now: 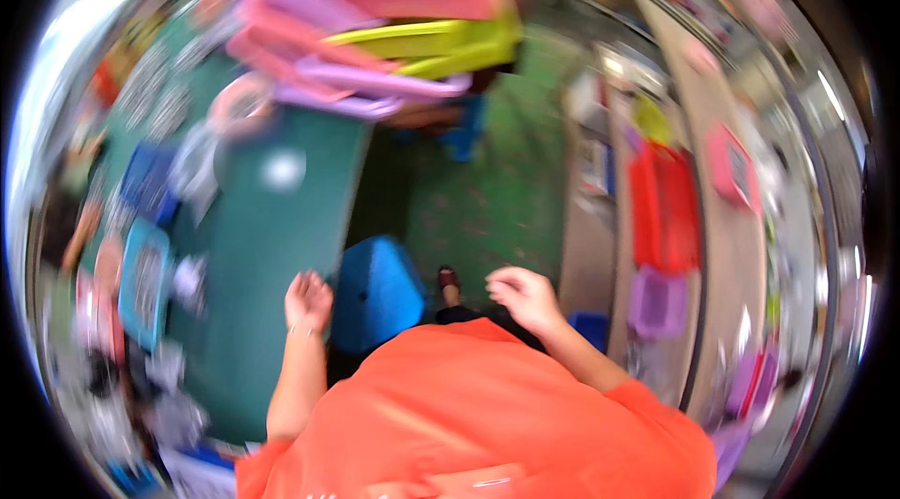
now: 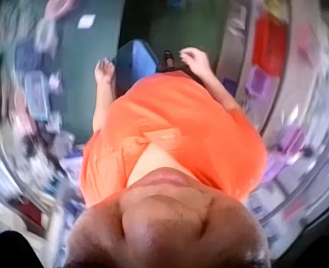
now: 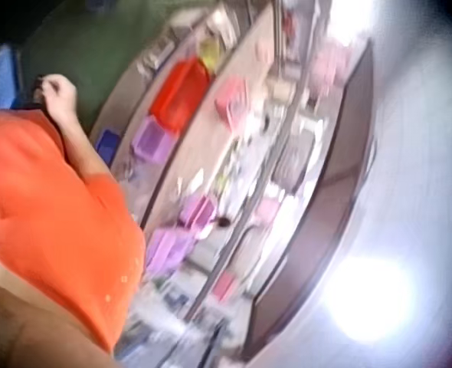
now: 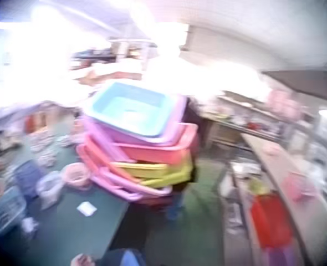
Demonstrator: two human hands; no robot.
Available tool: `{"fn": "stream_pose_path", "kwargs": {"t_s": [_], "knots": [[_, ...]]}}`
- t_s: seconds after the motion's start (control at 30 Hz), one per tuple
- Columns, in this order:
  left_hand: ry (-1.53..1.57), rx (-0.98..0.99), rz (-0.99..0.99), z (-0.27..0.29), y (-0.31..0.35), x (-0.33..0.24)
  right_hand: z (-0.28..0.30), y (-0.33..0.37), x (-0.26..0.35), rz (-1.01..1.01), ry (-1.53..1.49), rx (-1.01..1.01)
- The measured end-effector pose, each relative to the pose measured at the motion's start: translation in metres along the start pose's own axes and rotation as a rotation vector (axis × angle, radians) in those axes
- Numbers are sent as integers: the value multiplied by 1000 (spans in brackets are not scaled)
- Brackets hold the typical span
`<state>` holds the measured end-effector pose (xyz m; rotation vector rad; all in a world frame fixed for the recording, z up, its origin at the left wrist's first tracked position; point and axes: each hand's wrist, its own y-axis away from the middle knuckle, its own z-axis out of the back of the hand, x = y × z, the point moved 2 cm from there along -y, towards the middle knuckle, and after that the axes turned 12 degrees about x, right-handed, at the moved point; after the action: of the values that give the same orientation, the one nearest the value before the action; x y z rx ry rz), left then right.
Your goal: The person sorts small metal rings from a pink basket into a bowl, then transfers them into a clear plastic bag. They seal the bag, place a label on it, and move the packaged item to a shelf. The person then retrieves a larger bag of parts and pours them into a container.
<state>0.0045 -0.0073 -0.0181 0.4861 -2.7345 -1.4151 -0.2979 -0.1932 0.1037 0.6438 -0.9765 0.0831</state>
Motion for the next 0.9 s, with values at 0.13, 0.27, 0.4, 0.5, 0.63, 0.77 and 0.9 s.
{"fn": "stream_pose_path", "kwargs": {"t_s": [0.13, 0.27, 0.4, 0.5, 0.63, 0.77, 0.9], "knots": [[-667, 55, -6, -98, -19, 34, 85, -27, 21, 182, -345, 150], [-946, 263, -82, -117, -133, 82, 200, -60, 19, 417, -193, -339], [-950, 340, 58, -73, -247, -1, 255, -31, -22, 382, -354, -592], [-1150, 88, -94, -121, -227, 33, 290, -11, -50, 333, -419, -740], [-1294, 52, -75, -159, -207, 104, 333, 13, -89, 316, -587, -814], [-1335, 21, -83, -171, -207, 144, 419, 0, -85, 508, -735, -838], [-1277, -77, -139, -156, -185, 142, 511, -63, -102, 464, -1010, -854]]}}
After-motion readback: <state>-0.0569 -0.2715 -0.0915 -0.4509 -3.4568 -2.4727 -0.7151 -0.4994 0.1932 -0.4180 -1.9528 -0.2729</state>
